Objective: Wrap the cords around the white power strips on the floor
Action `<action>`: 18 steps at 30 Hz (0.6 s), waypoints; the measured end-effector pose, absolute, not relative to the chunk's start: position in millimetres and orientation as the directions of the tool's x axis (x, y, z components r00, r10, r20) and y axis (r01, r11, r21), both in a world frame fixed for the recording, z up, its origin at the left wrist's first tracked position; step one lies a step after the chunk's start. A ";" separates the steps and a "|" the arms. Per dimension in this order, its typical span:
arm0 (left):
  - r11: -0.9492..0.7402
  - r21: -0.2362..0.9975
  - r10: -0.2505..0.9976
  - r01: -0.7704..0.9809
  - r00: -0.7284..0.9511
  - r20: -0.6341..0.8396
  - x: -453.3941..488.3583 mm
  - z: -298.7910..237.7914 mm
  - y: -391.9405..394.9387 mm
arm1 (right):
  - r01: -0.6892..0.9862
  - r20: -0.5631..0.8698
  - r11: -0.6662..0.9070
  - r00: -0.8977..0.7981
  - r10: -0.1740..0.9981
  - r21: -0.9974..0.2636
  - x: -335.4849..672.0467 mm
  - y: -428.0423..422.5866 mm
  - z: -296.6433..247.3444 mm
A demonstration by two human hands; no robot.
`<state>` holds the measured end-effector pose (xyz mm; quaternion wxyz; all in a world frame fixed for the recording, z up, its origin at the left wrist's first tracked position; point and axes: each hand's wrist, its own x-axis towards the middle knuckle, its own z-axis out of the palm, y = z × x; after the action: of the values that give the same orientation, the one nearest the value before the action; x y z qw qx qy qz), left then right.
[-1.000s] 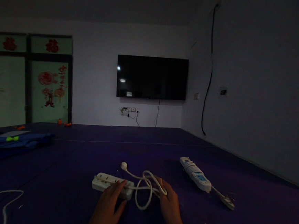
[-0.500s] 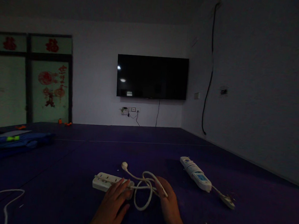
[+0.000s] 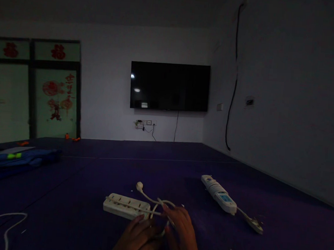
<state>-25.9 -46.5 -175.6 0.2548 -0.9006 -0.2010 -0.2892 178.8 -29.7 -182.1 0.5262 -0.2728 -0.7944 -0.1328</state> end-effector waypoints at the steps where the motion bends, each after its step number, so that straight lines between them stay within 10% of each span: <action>1: -0.793 -0.336 0.217 0.508 0.751 0.624 -22.8 -175.2 -48.0 | 0.554 0.913 0.828 -0.286 0.293 -0.092 177.6 -29.4 -181.9; 12: -0.765 -0.371 0.250 0.526 0.774 0.581 -17.6 -183.9 -42.9 | 0.341 0.907 0.892 -0.194 0.374 -0.295 169.1 -37.3 -179.5; 18: -0.795 -0.337 0.261 0.504 0.786 0.561 -19.5 -185.7 -38.6 | 0.201 0.745 0.719 0.134 0.653 -0.666 163.6 -34.1 -172.7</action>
<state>-19.5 -38.6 -185.7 0.2419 -0.9134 -0.2093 -0.2516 163.6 -34.1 -172.7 0.6740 -0.3354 -0.6364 0.1677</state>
